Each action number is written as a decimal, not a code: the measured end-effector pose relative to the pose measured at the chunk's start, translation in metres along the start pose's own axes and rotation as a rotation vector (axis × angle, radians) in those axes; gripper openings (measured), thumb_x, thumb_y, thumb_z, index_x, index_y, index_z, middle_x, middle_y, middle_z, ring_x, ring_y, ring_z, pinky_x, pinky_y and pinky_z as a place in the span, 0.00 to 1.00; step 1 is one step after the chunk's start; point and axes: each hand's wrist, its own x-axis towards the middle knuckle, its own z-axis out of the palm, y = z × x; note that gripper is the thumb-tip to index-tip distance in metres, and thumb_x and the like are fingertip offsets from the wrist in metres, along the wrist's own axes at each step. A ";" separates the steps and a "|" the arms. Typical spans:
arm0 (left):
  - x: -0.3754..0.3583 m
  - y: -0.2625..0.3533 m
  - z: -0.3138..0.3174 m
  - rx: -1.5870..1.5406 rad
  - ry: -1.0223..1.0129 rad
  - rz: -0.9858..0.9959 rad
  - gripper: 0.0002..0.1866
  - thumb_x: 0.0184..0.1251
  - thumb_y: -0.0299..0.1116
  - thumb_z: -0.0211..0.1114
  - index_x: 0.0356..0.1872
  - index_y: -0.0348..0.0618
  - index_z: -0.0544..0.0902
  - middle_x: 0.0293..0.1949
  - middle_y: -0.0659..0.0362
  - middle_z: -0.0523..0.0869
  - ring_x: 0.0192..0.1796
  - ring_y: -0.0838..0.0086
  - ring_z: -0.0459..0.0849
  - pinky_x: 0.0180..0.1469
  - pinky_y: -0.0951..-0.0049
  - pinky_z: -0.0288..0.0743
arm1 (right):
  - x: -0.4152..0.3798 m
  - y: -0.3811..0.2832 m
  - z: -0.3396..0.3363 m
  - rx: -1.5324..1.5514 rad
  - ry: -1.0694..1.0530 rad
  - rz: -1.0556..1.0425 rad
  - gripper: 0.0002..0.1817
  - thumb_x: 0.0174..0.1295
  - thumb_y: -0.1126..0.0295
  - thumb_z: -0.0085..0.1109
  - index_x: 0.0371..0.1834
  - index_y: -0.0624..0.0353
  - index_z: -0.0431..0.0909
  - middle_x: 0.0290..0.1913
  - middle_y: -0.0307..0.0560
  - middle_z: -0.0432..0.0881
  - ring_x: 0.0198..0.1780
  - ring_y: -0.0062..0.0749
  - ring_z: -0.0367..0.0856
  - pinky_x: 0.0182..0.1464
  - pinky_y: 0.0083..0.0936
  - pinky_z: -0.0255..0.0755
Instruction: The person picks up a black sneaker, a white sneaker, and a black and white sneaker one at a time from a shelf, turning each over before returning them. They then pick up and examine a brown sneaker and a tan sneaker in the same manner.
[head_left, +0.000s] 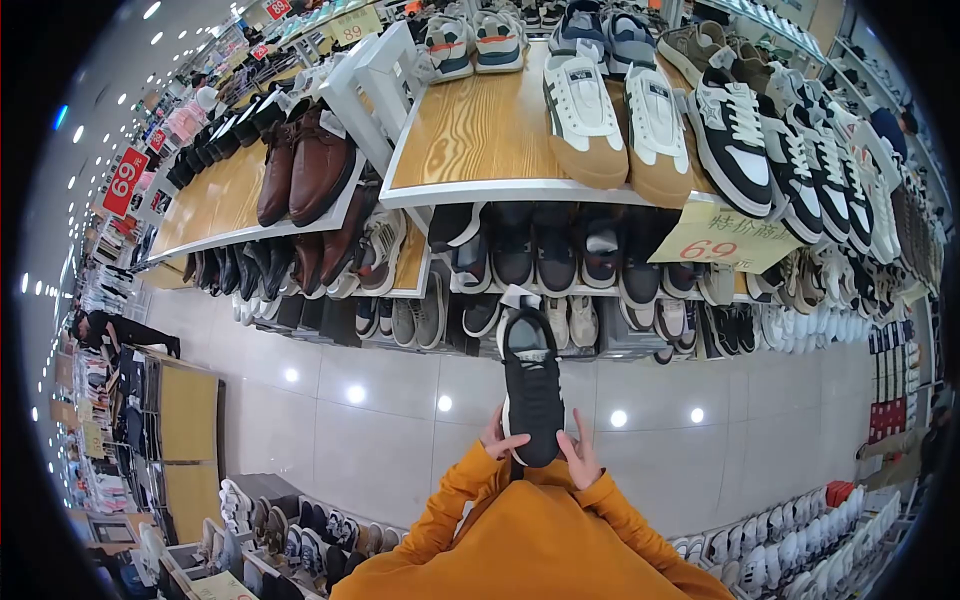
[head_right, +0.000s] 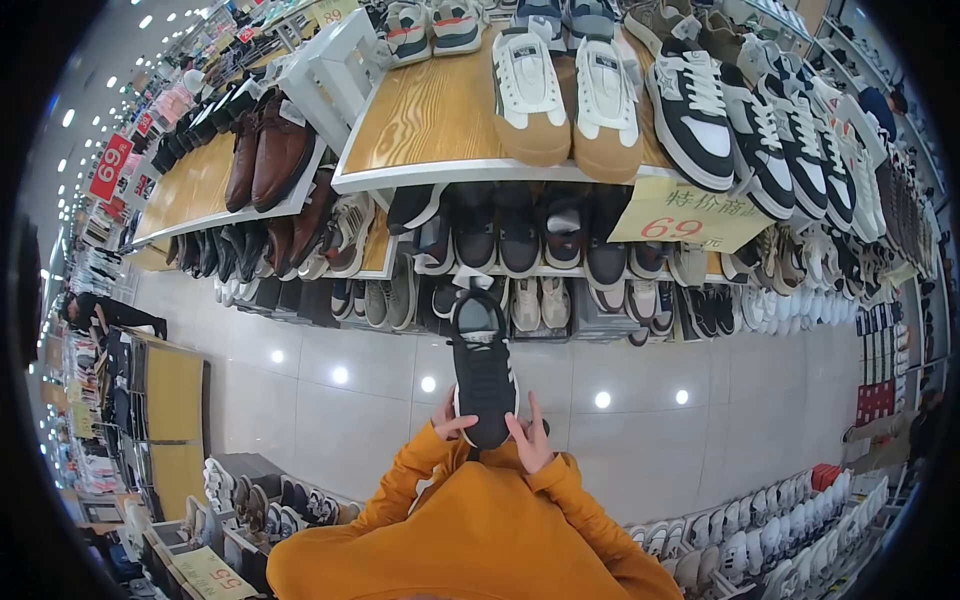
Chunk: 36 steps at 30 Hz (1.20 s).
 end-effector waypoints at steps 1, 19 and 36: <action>0.003 0.014 0.008 0.022 -0.033 -0.008 0.46 0.46 0.26 0.70 0.66 0.36 0.50 0.60 0.53 0.65 0.60 0.70 0.66 0.60 0.72 0.61 | 0.007 -0.004 0.000 0.032 0.030 0.067 0.38 0.62 0.62 0.54 0.67 0.62 0.42 0.41 0.48 0.77 0.44 0.25 0.75 0.44 0.19 0.68; 0.187 0.117 -0.017 -0.227 0.328 0.307 0.29 0.60 0.35 0.62 0.62 0.50 0.63 0.60 0.62 0.68 0.61 0.78 0.65 0.59 0.73 0.61 | 0.302 -0.114 0.068 0.115 0.087 -0.271 0.29 0.50 0.59 0.67 0.52 0.59 0.67 0.46 0.44 0.75 0.43 0.24 0.75 0.40 0.18 0.70; 0.179 0.096 -0.045 -0.082 -0.032 -0.130 0.23 0.65 0.42 0.54 0.59 0.47 0.65 0.55 0.61 0.75 0.56 0.74 0.73 0.58 0.75 0.63 | 0.337 -0.086 0.030 -0.088 0.046 -0.167 0.41 0.54 0.53 0.61 0.68 0.46 0.50 0.48 0.47 0.74 0.41 0.23 0.74 0.39 0.19 0.70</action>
